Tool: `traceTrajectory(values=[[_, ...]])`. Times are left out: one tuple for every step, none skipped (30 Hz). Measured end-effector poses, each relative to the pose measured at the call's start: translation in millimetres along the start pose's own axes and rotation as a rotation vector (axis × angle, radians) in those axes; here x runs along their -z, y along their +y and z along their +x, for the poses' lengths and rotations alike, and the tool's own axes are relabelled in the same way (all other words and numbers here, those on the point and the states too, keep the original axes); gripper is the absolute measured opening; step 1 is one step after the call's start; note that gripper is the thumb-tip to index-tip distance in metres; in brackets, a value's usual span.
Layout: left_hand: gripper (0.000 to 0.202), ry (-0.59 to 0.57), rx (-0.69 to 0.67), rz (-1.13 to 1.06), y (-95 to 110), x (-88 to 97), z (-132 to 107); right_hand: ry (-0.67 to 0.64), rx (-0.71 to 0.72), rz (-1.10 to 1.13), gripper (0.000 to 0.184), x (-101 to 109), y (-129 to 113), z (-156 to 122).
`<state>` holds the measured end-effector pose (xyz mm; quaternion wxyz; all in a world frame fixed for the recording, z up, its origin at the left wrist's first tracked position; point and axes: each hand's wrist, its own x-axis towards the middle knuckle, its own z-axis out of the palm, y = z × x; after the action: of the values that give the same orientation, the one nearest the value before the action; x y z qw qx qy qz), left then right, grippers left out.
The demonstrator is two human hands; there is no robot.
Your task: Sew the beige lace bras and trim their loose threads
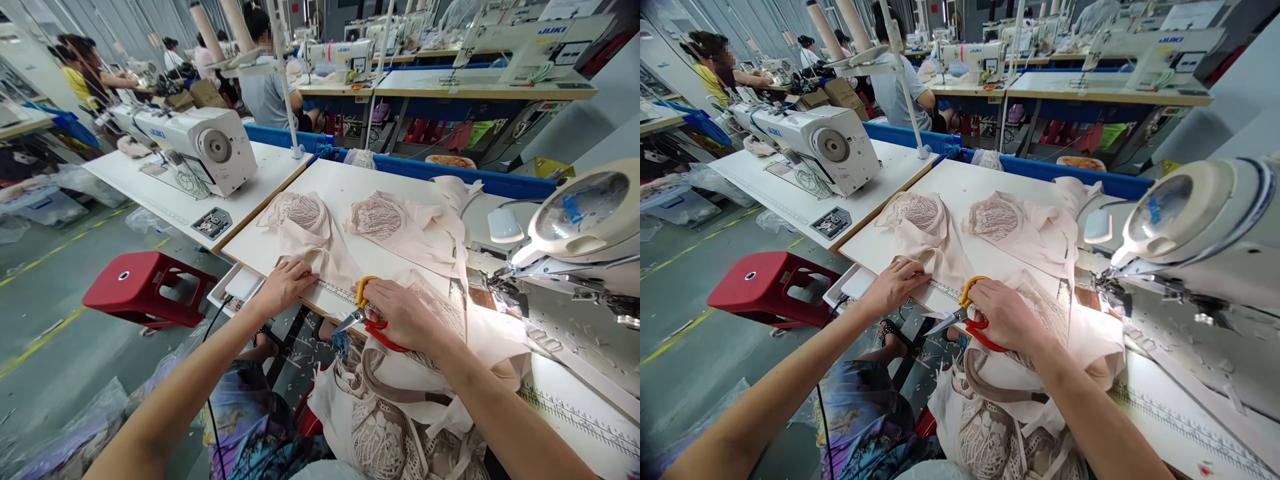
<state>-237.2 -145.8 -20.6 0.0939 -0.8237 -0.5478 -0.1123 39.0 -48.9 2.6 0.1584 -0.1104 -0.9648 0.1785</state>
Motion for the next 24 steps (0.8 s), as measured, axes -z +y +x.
traceTrajectory(values=[[0.032, 0.001, -0.003, -0.004, -0.1, -0.2, -0.1, -0.006, -0.008, 0.002, 0.025, 0.3, 0.1, 0.1], [0.033, 0.005, -0.009, -0.007, -0.3, -0.5, -0.2, -0.008, -0.018, 0.003, 0.025, 0.7, 0.2, 0.2], [0.033, 0.012, -0.015, -0.007, -0.5, -0.9, -0.3, -0.009, -0.028, 0.006, 0.025, 1.0, 0.3, 0.3], [0.033, 0.019, -0.019, -0.004, -0.6, -1.4, -0.4, -0.009, -0.036, 0.009, 0.025, 1.5, 0.3, 0.3], [0.032, 0.021, -0.021, 0.001, -0.6, -1.9, -0.5, -0.008, -0.041, 0.012, 0.024, 2.0, 0.2, 0.3], [0.032, 0.021, -0.021, 0.009, -0.6, -2.5, -0.7, -0.008, -0.044, 0.015, 0.023, 2.7, 0.0, 0.2], [0.031, 0.018, -0.017, 0.019, -0.5, -3.1, -1.0, -0.008, -0.046, 0.017, 0.022, 3.3, -0.4, 0.2], [0.031, 0.013, -0.012, 0.03, -0.4, -3.7, -1.3, -0.007, -0.049, 0.016, 0.022, 3.8, -0.8, 0.1], [0.031, 0.005, -0.008, 0.039, -0.3, -4.3, -1.6, -0.008, -0.05, 0.013, 0.021, 4.3, -1.3, 0.1], [0.031, 0.001, -0.003, 0.046, -0.3, -4.8, -1.8, -0.009, -0.05, 0.009, 0.021, 4.7, -1.8, 0.2], [0.031, -0.002, 0.002, 0.05, -0.3, -5.3, -2.0, -0.009, -0.049, 0.005, 0.02, 4.8, -2.3, 0.4], [0.032, -0.003, 0.005, 0.049, -0.3, -5.6, -2.1, -0.009, -0.048, 0.001, 0.02, 4.9, -2.6, 0.6], [0.032, -0.004, 0.006, 0.046, -0.4, -5.8, -2.1, -0.01, -0.045, -0.002, 0.021, 4.7, -2.9, 0.8], [0.032, -0.002, 0.007, 0.042, -0.5, -5.8, -2.0, -0.011, -0.042, -0.006, 0.021, 4.4, -3.0, 1.0], [0.032, -0.001, 0.007, 0.038, -0.5, -5.6, -1.7, -0.011, -0.04, -0.011, 0.022, 4.1, -3.0, 1.2], [0.032, -0.002, 0.007, 0.035, -0.5, -5.2, -1.4, -0.012, -0.039, -0.018, 0.022, 3.6, -2.9, 1.4], [0.032, -0.003, 0.008, 0.033, -0.3, -4.8, -1.0, -0.015, -0.037, -0.025, 0.022, 3.2, -2.8, 1.6], [0.031, -0.005, 0.011, 0.033, -0.1, -4.3, -0.5, -0.017, -0.036, -0.033, 0.022, 2.9, -2.6, 1.6], [0.031, -0.008, 0.015, 0.034, 0.1, -3.9, -0.1, -0.018, -0.036, -0.04, 0.022, 2.7, -2.4, 1.6], [0.031, -0.009, 0.019, 0.036, 0.4, -3.5, 0.3, -0.02, -0.036, -0.045, 0.022, 2.5, -2.2, 1.5], [0.031, -0.008, 0.021, 0.037, 0.7, -3.3, 0.5, -0.02, -0.034, -0.045, 0.022, 2.5, -2.2, 1.4], [0.031, -0.006, 0.022, 0.039, 0.8, -3.1, 0.7, -0.018, -0.031, -0.041, 0.021, 2.6, -2.1, 1.2], [0.03, -0.003, 0.022, 0.041, 0.9, -2.9, 0.8, -0.017, -0.028, -0.035, 0.02, 2.7, -2.2, 1.0], [0.03, -0.001, 0.022, 0.041, 0.8, -2.8, 0.9, -0.014, -0.025, -0.029, 0.018, 2.7, -2.3, 0.8]])
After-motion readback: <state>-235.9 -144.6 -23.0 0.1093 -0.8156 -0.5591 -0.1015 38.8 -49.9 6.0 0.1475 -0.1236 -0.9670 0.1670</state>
